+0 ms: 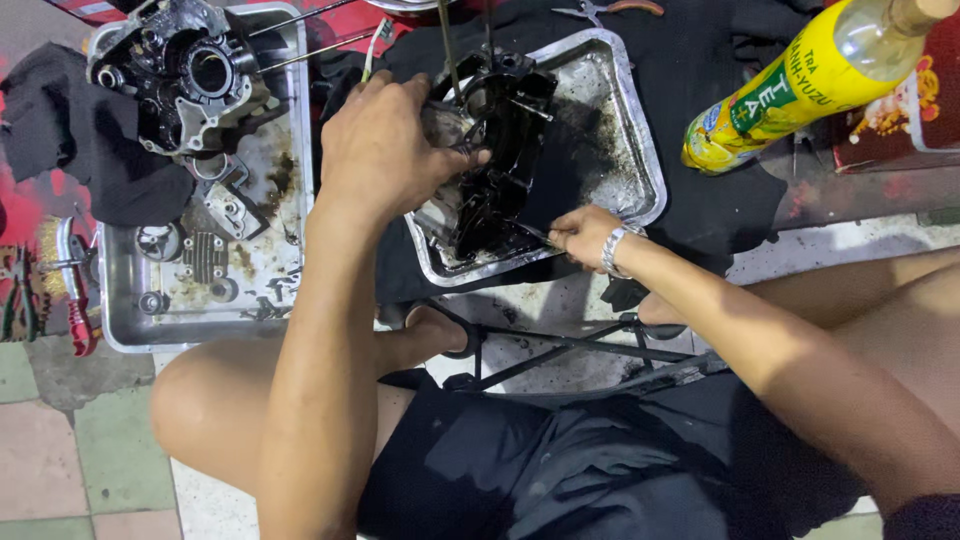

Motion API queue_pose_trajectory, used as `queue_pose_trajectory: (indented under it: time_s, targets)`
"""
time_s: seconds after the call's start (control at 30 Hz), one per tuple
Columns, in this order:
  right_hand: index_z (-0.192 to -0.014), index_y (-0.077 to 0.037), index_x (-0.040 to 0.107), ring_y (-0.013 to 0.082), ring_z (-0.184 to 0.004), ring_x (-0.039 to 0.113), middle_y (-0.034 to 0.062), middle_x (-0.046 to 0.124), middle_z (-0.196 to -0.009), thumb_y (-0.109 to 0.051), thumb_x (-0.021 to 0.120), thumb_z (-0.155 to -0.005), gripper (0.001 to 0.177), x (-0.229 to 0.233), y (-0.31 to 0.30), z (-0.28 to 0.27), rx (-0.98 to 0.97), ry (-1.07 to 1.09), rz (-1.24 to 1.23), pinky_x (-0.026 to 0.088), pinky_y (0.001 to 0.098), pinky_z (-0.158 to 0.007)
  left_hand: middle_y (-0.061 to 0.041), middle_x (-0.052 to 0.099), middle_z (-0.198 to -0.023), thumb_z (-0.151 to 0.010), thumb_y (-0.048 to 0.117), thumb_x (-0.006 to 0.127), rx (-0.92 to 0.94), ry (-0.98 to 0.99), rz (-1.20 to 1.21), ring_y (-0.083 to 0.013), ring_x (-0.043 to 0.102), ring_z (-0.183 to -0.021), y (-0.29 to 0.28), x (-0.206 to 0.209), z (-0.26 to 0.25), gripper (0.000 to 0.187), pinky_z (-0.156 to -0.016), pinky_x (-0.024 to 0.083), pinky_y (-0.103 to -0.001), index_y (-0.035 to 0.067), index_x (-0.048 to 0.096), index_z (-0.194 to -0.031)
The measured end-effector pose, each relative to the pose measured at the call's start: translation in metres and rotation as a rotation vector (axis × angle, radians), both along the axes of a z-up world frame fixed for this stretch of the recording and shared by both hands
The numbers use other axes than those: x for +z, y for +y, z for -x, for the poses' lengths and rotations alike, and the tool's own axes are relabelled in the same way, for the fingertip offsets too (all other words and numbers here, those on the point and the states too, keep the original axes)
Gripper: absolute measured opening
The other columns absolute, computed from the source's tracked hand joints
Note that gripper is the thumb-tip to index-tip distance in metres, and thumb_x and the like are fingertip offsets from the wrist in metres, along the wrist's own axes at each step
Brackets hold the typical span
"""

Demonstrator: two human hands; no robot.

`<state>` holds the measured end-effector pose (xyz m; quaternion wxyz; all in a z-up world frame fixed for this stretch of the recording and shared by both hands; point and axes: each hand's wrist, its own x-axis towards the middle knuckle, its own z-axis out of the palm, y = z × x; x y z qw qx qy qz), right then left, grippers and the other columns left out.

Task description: The person pours a yellow liquid from a bottle onto a disassembled engine part in a metal tray, then uses a metal tool to scrape and scrub the part. The person repeatedly pours liquid and scrubs different areas of the engine part throughout the video.

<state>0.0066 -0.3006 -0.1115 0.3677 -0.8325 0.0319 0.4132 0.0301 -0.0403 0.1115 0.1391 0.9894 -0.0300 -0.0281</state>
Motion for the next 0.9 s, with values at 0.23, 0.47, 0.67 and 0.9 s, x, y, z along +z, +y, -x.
queue_pose_trajectory:
  time_s: [0.23,0.47,0.67,0.9]
  targets:
    - [-0.114,-0.012,0.078,0.0391,-0.101,0.071,0.0176,0.075,-0.105,-0.023,0.065,-0.092,0.027,-0.003,-0.009,0.014,0.250,-0.463,0.044,0.055,0.0454,-0.092,-0.025,0.064,-0.117,-0.064,0.060,0.093,-0.040,-0.078,-0.020,-0.0398,0.061,-0.112,0.001,-0.006,0.000,0.092,-0.091,0.049,-0.047,-0.001,0.066,-0.127]
    - [-0.120,-0.016,0.075,0.0380,-0.099,0.072,0.0177,0.075,-0.106,-0.018,0.061,-0.092,0.031,0.034,0.000,0.016,0.270,-0.358,0.119,0.055,0.0451,-0.094,-0.022,0.065,-0.117,-0.064,0.056,0.093,-0.001,0.000,0.021,-0.0377,0.060,-0.115,0.008,-0.002,0.001,0.091,-0.095,0.048,-0.046,0.002,0.064,-0.132]
    - [-0.116,-0.009,0.076,0.0385,-0.098,0.071,0.0195,0.074,-0.106,-0.019,0.065,-0.092,0.028,0.017,0.012,0.017,0.211,-0.410,0.082,0.055,0.0452,-0.091,-0.021,0.065,-0.116,-0.064,0.056,0.093,0.010,0.023,0.027,-0.0373,0.060,-0.114,0.007,-0.003,0.000,0.092,-0.094,0.048,-0.047,0.002,0.063,-0.133]
    - [-0.119,-0.013,0.075,0.0390,-0.089,0.073,0.0192,0.075,-0.099,-0.021,0.061,-0.094,0.030,0.043,0.008,0.048,0.121,-0.482,0.008,0.057,0.0476,-0.082,-0.022,0.065,-0.116,-0.067,0.056,0.092,-0.008,0.029,0.010,-0.0385,0.061,-0.114,0.008,-0.004,0.000,0.088,-0.094,0.048,-0.047,0.002,0.066,-0.130]
